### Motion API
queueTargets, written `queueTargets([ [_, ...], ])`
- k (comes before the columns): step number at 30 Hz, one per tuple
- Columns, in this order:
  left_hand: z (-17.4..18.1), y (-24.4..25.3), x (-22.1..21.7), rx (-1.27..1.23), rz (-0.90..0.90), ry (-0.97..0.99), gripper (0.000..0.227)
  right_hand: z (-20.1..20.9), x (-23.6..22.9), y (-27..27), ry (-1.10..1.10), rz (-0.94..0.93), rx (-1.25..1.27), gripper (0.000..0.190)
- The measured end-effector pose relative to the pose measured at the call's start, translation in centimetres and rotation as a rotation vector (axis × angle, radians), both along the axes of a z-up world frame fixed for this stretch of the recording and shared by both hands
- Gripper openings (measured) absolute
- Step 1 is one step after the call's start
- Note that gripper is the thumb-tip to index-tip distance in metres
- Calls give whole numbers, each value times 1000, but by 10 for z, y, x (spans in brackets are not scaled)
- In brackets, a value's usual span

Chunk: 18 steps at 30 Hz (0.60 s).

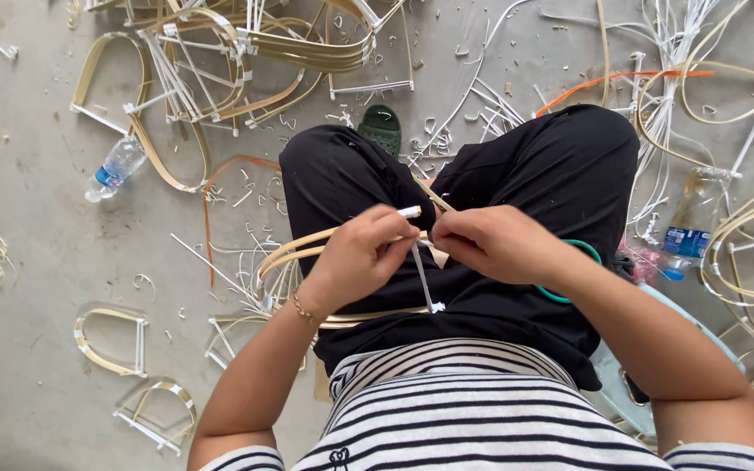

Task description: Assembling and securing curved bamboo or wood strips into frames using plastic ties.

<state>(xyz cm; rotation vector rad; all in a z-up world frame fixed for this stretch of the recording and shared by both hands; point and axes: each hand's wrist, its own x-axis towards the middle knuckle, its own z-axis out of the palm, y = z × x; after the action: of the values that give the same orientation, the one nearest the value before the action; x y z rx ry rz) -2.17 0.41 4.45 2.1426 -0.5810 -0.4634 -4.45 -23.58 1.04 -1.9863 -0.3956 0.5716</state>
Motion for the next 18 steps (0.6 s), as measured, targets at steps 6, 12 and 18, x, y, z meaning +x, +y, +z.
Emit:
queueTargets([
  [6, -16, 1, 13, -132, -76, 134, 11, 26, 19, -2, -416, 157, -143, 13],
  [12, -18, -6, 14, -65, -46, 254, 15, 22, 30, 3, -425, 177, -169, 17],
  [18, -26, -13, 14, 48, -13, 161, 21, 6, 29, -1, -361, 140, -76, 16],
])
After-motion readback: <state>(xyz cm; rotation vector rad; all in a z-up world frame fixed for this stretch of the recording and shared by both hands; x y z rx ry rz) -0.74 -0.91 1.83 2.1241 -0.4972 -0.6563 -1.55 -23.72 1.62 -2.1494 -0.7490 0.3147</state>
